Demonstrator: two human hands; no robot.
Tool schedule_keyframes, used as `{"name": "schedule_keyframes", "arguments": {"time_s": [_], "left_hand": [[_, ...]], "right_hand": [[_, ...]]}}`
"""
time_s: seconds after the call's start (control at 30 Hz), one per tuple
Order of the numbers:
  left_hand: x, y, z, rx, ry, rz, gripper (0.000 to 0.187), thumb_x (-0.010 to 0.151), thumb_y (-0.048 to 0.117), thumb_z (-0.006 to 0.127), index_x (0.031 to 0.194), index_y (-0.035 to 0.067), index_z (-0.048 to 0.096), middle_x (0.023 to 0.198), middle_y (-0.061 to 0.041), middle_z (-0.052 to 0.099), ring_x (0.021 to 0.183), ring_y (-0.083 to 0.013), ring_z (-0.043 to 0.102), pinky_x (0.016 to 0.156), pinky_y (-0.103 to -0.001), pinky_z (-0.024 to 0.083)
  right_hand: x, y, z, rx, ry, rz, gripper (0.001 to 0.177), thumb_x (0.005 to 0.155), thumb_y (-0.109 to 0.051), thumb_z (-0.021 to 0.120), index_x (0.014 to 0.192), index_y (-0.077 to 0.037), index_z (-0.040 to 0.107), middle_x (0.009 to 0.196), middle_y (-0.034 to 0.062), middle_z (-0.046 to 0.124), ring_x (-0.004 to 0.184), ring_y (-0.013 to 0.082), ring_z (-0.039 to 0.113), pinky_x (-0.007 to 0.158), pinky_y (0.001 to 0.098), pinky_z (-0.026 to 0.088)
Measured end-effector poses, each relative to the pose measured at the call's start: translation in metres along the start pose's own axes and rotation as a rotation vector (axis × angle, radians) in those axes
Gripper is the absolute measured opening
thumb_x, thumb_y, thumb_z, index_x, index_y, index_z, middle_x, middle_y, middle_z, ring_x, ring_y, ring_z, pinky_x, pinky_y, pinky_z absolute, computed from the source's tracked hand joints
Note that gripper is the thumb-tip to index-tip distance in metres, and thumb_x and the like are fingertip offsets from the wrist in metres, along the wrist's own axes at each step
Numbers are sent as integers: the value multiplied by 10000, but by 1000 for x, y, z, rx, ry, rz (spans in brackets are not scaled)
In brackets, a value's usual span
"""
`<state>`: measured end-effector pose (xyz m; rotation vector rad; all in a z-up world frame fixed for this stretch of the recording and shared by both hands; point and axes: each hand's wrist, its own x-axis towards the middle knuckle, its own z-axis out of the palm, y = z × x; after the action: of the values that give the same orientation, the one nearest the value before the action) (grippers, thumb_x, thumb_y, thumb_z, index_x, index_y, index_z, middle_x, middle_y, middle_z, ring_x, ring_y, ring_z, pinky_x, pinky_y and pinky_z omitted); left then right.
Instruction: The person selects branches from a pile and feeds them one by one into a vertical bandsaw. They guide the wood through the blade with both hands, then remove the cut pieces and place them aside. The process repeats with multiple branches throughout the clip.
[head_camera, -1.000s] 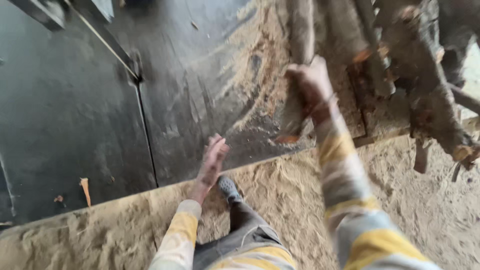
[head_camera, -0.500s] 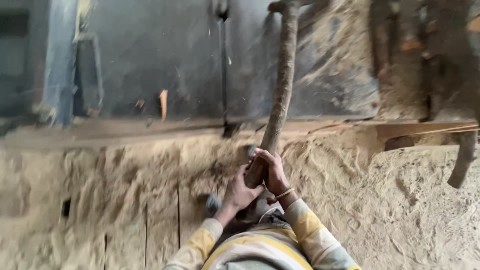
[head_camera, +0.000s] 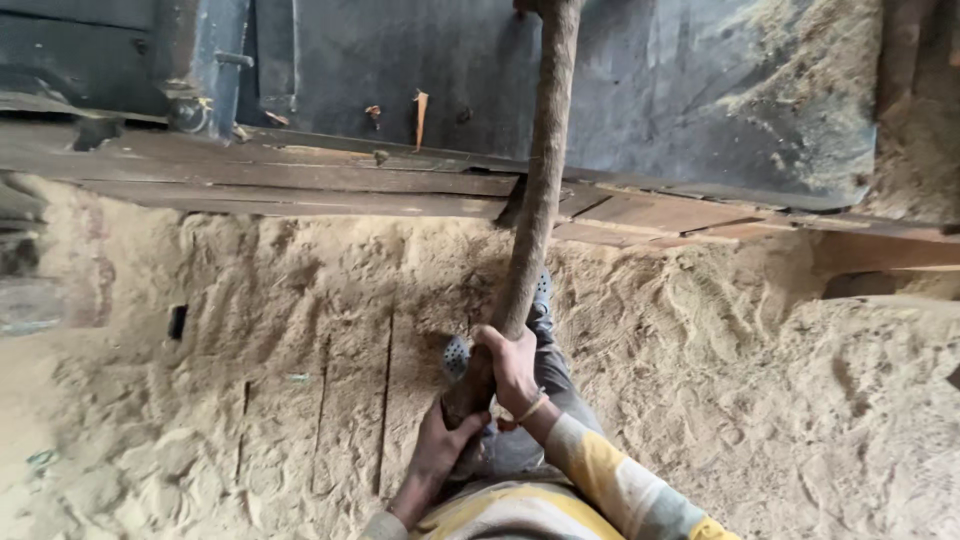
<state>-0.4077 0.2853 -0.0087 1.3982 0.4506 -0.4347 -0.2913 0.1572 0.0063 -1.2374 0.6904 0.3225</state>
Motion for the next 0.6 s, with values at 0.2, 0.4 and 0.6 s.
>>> {"name": "schedule_keyframes", "arguments": {"time_s": [0.2,0.4,0.6], "left_hand": [[30,25,-14,-48,-14,-119,410,823,306,806,1102,18,715,846,-31,736,660,-125,663,600,-305,552],[64,60,-11,-30,33,14,421,855,341,800,1134,30,752,931,9,769,782,-75,683,701,-259,556],[80,83,-19,-44,62,-121,484,820,316,808,1207,49,692,950,-13,754,784,-114,678,700,-306,558]], "right_hand": [[24,-23,30,-16,11,-125,158,781,-114,714,921,-45,691,776,22,680,638,113,624,583,272,522],[58,-50,49,-48,-6,-27,168,750,-111,731,773,33,648,677,86,651,531,186,598,509,317,492],[81,-58,66,-36,10,-4,175,738,-124,737,751,28,652,660,82,655,519,185,627,495,321,518]]}}
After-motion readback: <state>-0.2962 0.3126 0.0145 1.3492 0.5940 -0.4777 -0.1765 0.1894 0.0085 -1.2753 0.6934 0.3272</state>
